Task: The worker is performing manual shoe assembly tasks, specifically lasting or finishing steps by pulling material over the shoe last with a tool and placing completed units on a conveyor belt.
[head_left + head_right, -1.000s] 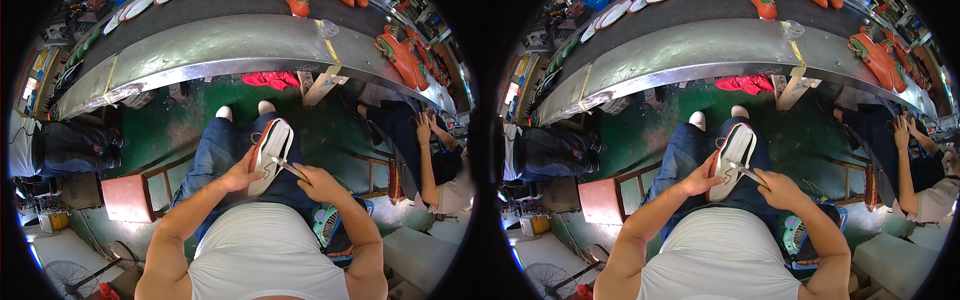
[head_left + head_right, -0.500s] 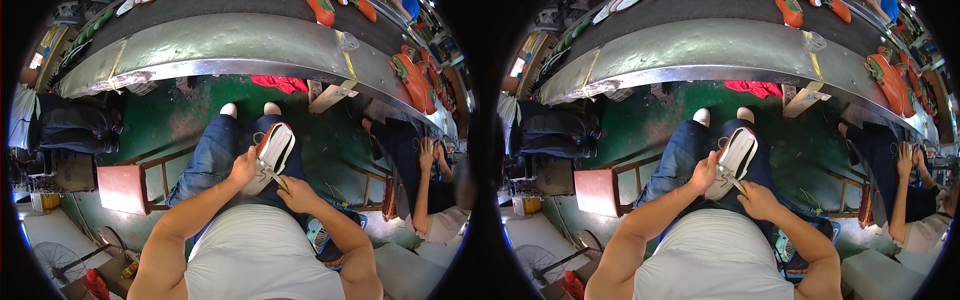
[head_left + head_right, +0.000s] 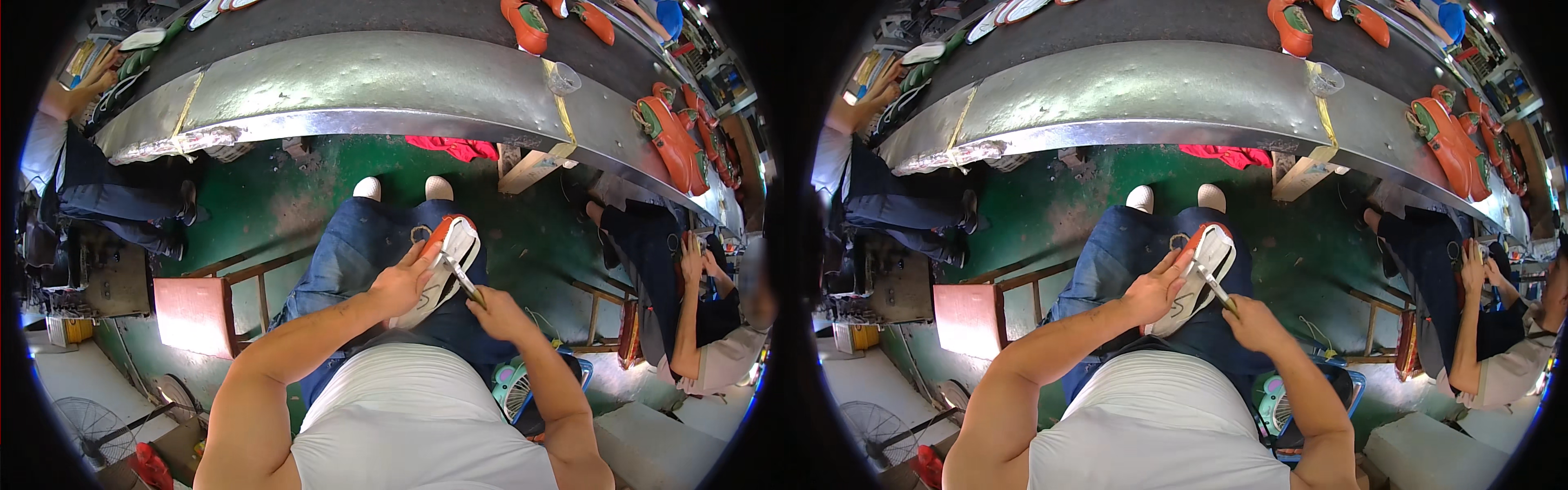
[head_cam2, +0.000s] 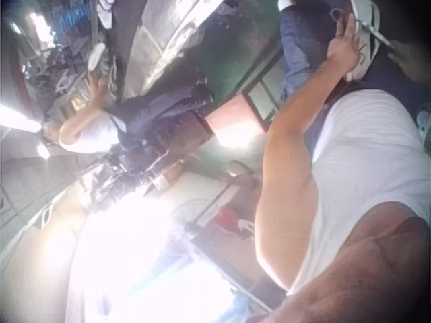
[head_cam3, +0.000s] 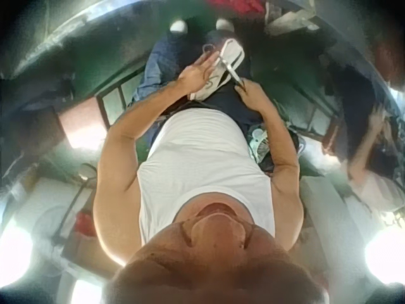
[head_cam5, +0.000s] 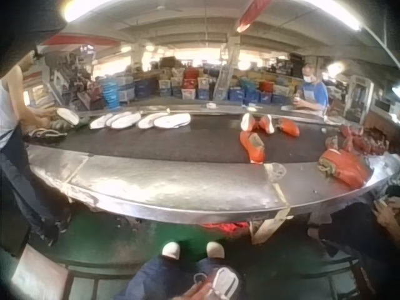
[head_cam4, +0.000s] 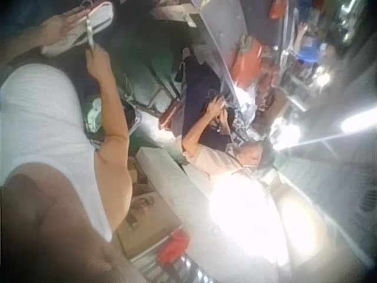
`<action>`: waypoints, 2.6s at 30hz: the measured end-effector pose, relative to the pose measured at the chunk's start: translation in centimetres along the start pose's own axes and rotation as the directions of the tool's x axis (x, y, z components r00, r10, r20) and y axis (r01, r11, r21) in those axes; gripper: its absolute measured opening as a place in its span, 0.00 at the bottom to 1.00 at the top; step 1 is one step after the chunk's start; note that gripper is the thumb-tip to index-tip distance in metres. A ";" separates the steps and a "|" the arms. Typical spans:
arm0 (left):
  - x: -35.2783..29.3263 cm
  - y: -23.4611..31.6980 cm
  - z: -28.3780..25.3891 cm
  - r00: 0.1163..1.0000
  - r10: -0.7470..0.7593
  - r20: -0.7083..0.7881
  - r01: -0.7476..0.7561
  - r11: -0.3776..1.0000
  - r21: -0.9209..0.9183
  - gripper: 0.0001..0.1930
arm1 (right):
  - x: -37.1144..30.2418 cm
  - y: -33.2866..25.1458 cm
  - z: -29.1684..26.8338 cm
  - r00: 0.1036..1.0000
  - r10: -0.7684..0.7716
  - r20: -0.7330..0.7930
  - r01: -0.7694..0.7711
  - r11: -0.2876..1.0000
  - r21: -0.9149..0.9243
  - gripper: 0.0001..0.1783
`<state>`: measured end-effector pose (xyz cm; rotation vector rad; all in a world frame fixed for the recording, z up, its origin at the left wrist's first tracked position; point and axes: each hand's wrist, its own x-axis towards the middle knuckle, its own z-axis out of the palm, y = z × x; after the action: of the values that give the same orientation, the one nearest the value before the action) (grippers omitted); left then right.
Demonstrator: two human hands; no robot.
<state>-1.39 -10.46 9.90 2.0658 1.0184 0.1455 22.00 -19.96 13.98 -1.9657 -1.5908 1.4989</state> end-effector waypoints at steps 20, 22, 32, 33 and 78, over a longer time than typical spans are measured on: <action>-2.5 -1.2 1.3 0.953 -0.291 -0.087 0.227 0.873 -0.432 0.31 | 1.8 -0.2 -0.5 0.966 -0.172 -0.194 0.192 0.977 0.089 0.20; -2.3 -0.5 0.7 0.957 -0.287 -0.053 0.233 0.861 -0.453 0.31 | 0.9 -0.2 1.6 0.942 -0.228 -0.247 0.258 0.961 0.096 0.20; -3.5 1.8 -6.3 0.969 -0.191 0.155 0.206 0.975 -0.088 0.50 | -1.2 5.0 5.8 0.938 -0.143 -0.316 0.237 0.930 0.281 0.18; -3.7 2.5 -8.0 0.990 -0.121 0.071 0.123 0.992 -0.034 0.47 | -1.4 5.4 6.4 0.908 -0.144 -0.393 0.306 0.868 0.391 0.16; 3.5 -3.7 1.1 0.931 -0.237 0.279 0.316 0.139 -0.938 0.41 | 1.7 -1.3 6.0 0.992 0.029 -0.123 0.000 0.973 0.231 0.18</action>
<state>-0.84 -7.35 5.74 0.6115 0.8559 0.4172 16.36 -20.54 11.14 -1.9036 -1.2904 1.4596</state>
